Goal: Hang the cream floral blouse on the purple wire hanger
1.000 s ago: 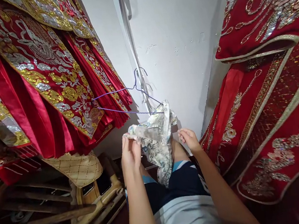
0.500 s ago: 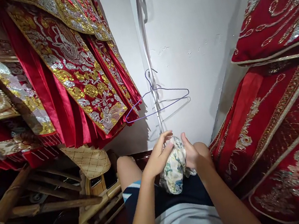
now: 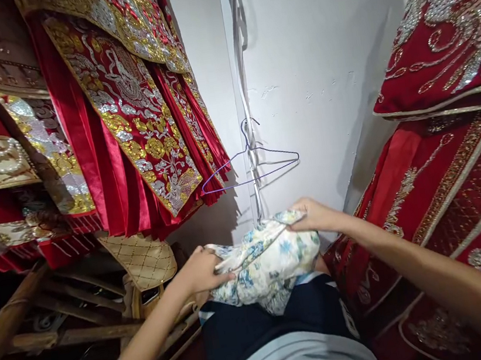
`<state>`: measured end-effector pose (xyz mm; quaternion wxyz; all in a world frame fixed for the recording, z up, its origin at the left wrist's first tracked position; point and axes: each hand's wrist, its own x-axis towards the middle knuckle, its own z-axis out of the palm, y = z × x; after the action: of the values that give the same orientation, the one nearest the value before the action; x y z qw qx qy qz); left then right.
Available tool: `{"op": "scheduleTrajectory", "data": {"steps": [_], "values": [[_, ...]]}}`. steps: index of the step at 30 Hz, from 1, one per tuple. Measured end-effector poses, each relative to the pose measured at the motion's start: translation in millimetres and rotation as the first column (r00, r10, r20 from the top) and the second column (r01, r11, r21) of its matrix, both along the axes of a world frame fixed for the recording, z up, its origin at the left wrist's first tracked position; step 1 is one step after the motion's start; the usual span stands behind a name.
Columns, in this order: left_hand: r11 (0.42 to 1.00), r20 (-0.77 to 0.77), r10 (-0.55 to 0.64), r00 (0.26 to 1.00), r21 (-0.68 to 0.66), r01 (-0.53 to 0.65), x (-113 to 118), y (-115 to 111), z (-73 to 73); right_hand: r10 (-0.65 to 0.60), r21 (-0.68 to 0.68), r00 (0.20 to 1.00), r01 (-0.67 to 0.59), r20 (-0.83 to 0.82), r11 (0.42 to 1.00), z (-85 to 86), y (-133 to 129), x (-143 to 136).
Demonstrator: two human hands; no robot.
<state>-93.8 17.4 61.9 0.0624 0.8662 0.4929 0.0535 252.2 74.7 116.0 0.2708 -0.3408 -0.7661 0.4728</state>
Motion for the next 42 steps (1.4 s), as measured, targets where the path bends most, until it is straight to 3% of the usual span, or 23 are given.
{"op": "scheduleTrajectory", "data": {"steps": [3,6,10,15,18,21,23,26,28,31,34,36,39,42], "values": [[0.993,0.043,0.083,0.996,-0.090,-0.079,-19,-3,11.2,-0.167,0.359,0.985,0.144,0.035,0.922,8.7,31,-7],[0.979,0.145,0.081,0.986,-0.200,-0.051,-17,-16,18.6,-0.299,0.519,0.951,0.219,0.075,0.826,6.7,63,-24],[0.972,0.319,0.041,0.947,-0.230,0.036,2,-34,28.3,-0.448,0.524,0.883,0.317,0.142,0.790,-1.3,102,-51],[0.990,0.293,0.131,0.947,-0.086,-0.111,14,-32,36.7,-0.535,0.480,0.834,0.418,0.136,0.772,-16.2,126,-56],[0.989,0.340,0.115,0.933,-0.128,-0.075,14,-25,32.5,-0.536,0.486,0.839,0.429,0.100,0.762,-23.7,123,-36],[0.967,0.439,0.216,0.872,-0.218,-0.130,13,-19,21.6,-0.500,0.501,0.863,0.401,0.073,0.767,-23.9,111,-7],[0.954,0.528,0.285,0.800,-0.232,-0.188,13,-13,16.9,-0.431,0.510,0.901,0.347,0.053,0.787,-18.7,101,11],[0.963,0.641,0.270,0.718,-0.193,-0.189,10,-1,22.1,-0.307,0.529,0.951,0.245,0.031,0.812,-5.0,89,30],[0.971,0.571,0.233,0.787,-0.093,-0.220,9,6,30.8,-0.267,0.553,0.963,0.203,0.037,0.808,5.5,83,38],[0.970,0.182,0.177,0.967,0.133,-0.203,11,12,38.7,-0.219,0.591,0.973,0.131,0.079,0.796,18.1,76,41],[0.974,-0.092,0.099,0.991,0.213,-0.077,16,14,38.1,-0.242,0.648,0.960,0.096,0.140,0.755,23.2,70,40],[0.961,-0.121,0.141,0.983,0.257,-0.107,16,17,40.9,-0.285,0.680,0.948,0.113,0.146,0.724,23.4,66,39],[0.927,-0.015,0.255,0.967,0.288,-0.240,8,30,54.2,-0.299,0.676,0.948,0.149,0.110,0.721,23.7,61,38],[0.951,0.195,0.256,0.947,0.123,-0.283,0,50,63.7,-0.282,0.659,0.956,0.160,0.083,0.735,26.7,56,37]]}}
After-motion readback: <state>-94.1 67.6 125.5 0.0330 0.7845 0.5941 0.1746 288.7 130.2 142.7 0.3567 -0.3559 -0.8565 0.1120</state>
